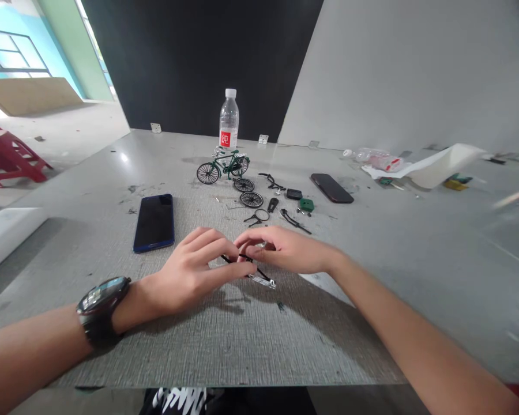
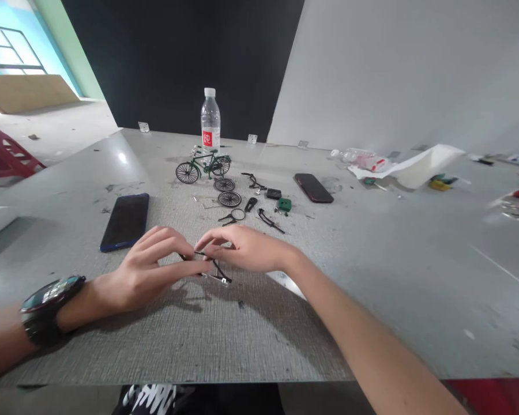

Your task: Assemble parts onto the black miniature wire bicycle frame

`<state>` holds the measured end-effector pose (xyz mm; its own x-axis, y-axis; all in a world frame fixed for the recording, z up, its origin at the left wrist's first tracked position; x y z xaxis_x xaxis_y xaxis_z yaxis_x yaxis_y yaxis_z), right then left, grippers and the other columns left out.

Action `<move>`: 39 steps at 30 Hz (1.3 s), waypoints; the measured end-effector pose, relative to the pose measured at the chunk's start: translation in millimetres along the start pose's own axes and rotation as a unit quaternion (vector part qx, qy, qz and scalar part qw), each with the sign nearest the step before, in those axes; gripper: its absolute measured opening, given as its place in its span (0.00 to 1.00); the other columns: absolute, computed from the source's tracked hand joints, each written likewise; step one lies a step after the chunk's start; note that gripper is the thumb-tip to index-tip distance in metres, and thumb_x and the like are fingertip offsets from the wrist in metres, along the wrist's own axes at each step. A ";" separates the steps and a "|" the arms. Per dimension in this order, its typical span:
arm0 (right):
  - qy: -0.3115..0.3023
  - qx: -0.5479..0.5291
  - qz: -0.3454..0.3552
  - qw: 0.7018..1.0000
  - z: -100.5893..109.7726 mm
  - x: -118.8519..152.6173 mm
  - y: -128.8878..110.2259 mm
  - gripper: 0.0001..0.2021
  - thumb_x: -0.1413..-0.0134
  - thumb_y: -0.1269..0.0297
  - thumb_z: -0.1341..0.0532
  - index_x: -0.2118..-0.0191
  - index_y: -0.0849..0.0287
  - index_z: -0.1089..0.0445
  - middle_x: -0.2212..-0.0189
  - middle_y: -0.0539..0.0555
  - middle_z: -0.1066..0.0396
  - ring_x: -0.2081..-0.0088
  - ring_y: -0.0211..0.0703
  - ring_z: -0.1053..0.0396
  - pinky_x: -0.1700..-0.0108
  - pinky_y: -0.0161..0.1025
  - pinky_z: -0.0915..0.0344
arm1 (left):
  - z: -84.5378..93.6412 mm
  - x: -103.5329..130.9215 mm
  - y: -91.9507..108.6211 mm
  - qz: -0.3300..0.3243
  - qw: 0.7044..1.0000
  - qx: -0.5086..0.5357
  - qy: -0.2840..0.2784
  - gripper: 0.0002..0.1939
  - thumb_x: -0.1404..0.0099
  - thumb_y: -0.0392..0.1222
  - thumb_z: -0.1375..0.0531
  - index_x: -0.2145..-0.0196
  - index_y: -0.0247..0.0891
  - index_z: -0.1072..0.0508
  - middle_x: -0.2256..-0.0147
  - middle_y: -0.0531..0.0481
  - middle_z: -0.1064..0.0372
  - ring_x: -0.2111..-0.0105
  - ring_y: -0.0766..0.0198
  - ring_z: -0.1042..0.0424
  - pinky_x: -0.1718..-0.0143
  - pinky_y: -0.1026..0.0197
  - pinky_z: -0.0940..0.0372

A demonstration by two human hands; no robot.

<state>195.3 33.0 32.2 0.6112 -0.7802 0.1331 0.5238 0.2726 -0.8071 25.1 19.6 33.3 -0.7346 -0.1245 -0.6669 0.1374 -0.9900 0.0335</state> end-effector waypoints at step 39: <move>0.351 0.029 -0.012 0.936 48.0 9.7 15.4 0.17 0.35 0.48 0.44 0.56 0.58 0.29 0.64 0.55 0.26 0.66 0.40 0.32 0.67 0.39 0.38 | -35.8 11.0 -52.3 0.510 0.625 0.584 0.093 0.15 0.38 0.39 0.33 0.54 0.30 0.25 0.59 0.42 0.22 0.63 0.64 0.23 0.54 0.58 0.28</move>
<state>237.9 56.6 48.6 0.0695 -0.9588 -0.2754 0.5758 0.2640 -0.7738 33.6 72.4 -2.4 -0.5567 -0.8275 0.0733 -0.1874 0.2111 0.9593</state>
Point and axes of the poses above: each hand's wrist, its own x-axis away from the middle knuckle, its own z-axis out of the back of the hand, y = z × x, the point moved 5 cm from there along -x, towards the middle knuckle
